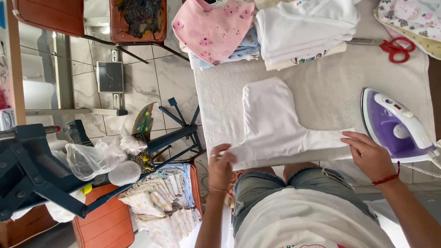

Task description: Ironing and folding baby clothes on a padded work surface

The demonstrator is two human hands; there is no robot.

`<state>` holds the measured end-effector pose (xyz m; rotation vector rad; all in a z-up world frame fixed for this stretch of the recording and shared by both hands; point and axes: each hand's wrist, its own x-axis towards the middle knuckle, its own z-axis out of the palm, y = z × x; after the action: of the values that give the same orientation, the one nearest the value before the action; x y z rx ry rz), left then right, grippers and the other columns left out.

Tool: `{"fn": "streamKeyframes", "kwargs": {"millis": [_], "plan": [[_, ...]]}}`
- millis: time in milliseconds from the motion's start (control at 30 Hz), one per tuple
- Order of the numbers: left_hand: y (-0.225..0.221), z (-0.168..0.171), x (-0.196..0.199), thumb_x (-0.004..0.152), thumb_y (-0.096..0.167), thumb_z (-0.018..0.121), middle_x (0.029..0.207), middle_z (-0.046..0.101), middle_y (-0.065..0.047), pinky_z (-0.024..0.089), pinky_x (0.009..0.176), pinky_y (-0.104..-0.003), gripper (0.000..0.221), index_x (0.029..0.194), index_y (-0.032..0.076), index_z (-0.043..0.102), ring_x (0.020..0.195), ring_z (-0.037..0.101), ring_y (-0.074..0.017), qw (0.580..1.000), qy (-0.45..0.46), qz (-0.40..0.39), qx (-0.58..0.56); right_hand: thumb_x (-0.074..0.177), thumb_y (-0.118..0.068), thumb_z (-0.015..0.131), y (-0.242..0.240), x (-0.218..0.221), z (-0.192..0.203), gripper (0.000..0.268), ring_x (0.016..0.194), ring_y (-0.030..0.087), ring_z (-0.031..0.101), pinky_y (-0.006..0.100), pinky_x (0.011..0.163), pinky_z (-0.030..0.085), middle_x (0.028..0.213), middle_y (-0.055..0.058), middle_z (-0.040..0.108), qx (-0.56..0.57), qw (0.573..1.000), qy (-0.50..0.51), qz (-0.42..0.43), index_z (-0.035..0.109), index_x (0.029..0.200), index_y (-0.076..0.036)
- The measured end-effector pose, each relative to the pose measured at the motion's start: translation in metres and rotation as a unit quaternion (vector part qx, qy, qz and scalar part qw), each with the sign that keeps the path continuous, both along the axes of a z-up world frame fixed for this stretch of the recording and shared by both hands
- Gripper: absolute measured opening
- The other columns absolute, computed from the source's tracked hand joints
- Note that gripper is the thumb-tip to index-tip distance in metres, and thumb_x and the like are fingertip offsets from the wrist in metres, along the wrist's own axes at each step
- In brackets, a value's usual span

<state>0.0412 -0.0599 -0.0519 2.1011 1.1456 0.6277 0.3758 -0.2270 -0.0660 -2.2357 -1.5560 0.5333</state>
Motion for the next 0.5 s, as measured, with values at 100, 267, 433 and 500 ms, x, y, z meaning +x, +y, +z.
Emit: {"fn": "streamKeyframes", "kwargs": {"millis": [100, 267, 433, 500], "plan": [[-0.007, 0.013, 0.055, 0.066, -0.013, 0.054, 0.100, 0.052, -0.010, 0.053, 0.065, -0.022, 0.021, 0.063, 0.008, 0.052, 0.083, 0.052, -0.0185, 0.994, 0.009, -0.099, -0.041, 0.079, 0.004, 0.049, -0.004, -0.001, -0.007, 0.030, 0.095, 0.007, 0.057, 0.023, 0.074, 0.048, 0.111, -0.007, 0.059, 0.000, 1.000, -0.005, -0.008, 0.066, 0.093, -0.015], [-0.026, -0.027, 0.108, 0.073, -0.002, 0.052, 0.108, 0.048, -0.008, 0.044, 0.059, -0.040, 0.026, 0.095, 0.011, 0.048, 0.074, 0.054, -0.0286, 0.984, -0.015, -0.177, -0.034, 0.077, 0.004, 0.049, -0.004, -0.003, -0.016, 0.029, 0.095, 0.013, 0.057, 0.025, 0.083, 0.047, 0.110, -0.005, 0.060, 0.010, 1.000, 0.005, 0.007, 0.066, 0.092, -0.013], [-0.023, -0.026, 0.091, 0.084, 0.017, 0.051, 0.115, 0.050, -0.001, 0.033, 0.090, -0.038, 0.033, 0.117, 0.013, 0.045, 0.102, 0.051, -0.0172, 0.984, 0.036, -0.154, 0.083, 0.076, 0.007, 0.050, 0.008, -0.014, 0.005, 0.026, 0.095, 0.013, 0.056, 0.025, 0.081, 0.048, 0.107, -0.003, 0.061, 0.041, 0.999, -0.005, -0.007, 0.066, 0.088, -0.009], [-0.029, -0.040, 0.074, 0.081, 0.031, 0.057, 0.139, 0.027, -0.003, 0.019, 0.104, -0.051, 0.059, 0.131, 0.009, 0.034, 0.130, 0.026, -0.0204, 0.937, 0.193, -0.250, 0.153, 0.077, 0.011, 0.051, 0.021, -0.024, 0.027, 0.022, 0.089, 0.018, 0.057, 0.027, 0.082, 0.048, 0.102, 0.004, 0.061, 0.121, 0.992, -0.027, 0.037, 0.065, 0.088, -0.002]]}}
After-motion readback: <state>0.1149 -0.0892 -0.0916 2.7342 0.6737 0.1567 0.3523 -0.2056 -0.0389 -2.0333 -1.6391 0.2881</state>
